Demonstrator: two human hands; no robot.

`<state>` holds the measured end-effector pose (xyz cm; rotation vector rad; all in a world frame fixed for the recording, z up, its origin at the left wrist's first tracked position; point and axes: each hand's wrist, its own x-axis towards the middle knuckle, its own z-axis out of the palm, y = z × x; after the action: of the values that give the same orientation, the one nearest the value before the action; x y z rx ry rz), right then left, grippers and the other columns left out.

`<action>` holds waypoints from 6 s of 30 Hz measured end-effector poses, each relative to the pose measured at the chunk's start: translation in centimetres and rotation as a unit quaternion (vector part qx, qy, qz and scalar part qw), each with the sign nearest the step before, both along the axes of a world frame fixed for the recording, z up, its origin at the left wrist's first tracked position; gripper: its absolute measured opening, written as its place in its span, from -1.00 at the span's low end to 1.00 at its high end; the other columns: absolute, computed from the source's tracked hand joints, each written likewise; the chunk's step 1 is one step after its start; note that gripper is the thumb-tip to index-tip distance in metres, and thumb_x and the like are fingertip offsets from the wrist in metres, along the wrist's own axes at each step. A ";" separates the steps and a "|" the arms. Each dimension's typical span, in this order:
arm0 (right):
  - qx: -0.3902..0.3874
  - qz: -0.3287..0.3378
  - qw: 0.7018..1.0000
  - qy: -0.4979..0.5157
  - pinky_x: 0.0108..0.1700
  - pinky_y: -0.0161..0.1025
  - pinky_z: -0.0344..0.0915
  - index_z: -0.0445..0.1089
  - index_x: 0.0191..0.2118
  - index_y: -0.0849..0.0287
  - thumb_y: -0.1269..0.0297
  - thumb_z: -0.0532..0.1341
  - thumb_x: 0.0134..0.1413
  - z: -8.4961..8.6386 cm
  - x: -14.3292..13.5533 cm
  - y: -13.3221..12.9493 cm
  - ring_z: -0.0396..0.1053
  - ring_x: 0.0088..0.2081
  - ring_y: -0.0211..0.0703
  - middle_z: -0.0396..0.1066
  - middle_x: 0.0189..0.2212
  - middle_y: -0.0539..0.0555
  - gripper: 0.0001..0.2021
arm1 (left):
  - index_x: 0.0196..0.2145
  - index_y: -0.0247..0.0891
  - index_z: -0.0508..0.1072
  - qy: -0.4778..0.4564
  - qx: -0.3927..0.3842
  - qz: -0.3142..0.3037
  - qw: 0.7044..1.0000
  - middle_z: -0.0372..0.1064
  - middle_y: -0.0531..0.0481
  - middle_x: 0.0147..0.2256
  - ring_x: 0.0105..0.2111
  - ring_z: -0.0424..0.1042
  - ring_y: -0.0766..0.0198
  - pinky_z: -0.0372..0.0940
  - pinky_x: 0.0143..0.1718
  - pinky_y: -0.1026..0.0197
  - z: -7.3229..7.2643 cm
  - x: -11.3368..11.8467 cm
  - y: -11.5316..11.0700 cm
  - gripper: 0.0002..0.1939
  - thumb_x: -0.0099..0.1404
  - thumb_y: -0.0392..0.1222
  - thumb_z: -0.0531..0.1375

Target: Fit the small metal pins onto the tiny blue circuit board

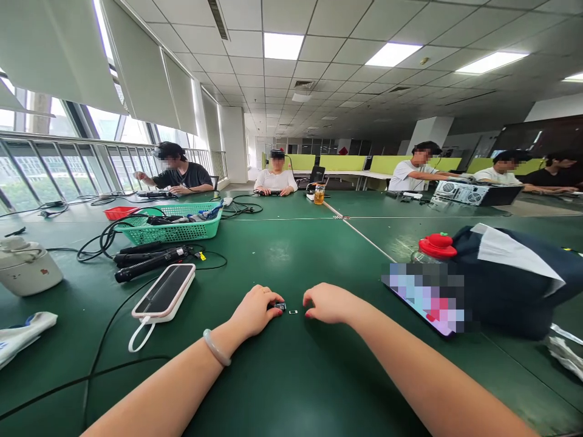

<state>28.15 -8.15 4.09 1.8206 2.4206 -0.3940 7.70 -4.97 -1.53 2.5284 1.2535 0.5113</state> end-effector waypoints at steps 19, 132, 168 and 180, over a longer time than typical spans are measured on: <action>0.075 0.045 0.991 0.102 -0.44 -0.37 0.05 0.35 -0.40 0.15 0.36 0.15 0.04 -5.3 -1.2 1.7 0.27 -0.40 -0.27 0.36 -0.42 -0.01 -0.95 | -0.21 -0.09 0.47 0.012 0.011 -0.008 1.000 0.38 0.01 -0.31 -0.17 0.25 0.17 0.16 -0.11 0.17 0.1 0.0 -0.1 -0.78 0.20 -0.07 0.13; 0.079 0.063 0.980 0.170 -0.39 -0.36 0.10 0.39 -0.43 0.12 0.35 0.23 -0.04 -4.8 -0.3 1.2 0.25 -0.39 -0.27 0.33 -0.45 -0.02 -1.00 | -0.13 -0.08 0.44 0.024 0.045 -0.028 0.998 0.35 -0.02 -0.29 -0.18 0.25 0.15 0.17 -0.12 0.15 0.5 -0.3 -0.7 -0.67 0.20 0.04 0.08; 0.127 0.070 0.979 0.145 -0.30 -0.35 0.14 0.41 -0.38 0.11 0.36 0.15 0.06 -5.5 -1.5 0.9 0.30 -0.33 -0.26 0.37 -0.37 -0.02 -0.90 | -0.12 -0.11 0.44 0.048 0.068 -0.028 0.996 0.35 -0.03 -0.28 -0.18 0.25 0.16 0.16 -0.09 0.14 0.4 -0.5 -0.3 -0.71 0.26 -0.09 0.03; 0.132 0.068 0.977 0.151 -0.33 -0.35 0.12 0.38 -0.42 0.13 0.35 0.17 0.05 -5.8 -1.5 1.0 0.28 -0.36 -0.27 0.35 -0.40 -0.02 -0.92 | -0.13 -0.11 0.44 0.047 0.075 -0.030 0.996 0.35 -0.03 -0.28 -0.17 0.25 0.17 0.15 -0.09 0.14 0.1 -0.6 -0.2 -0.70 0.26 -0.07 0.02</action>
<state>26.69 -7.14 -1.70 1.7869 2.9118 -0.3755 7.12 -5.15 -1.39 2.7344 1.2088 0.4966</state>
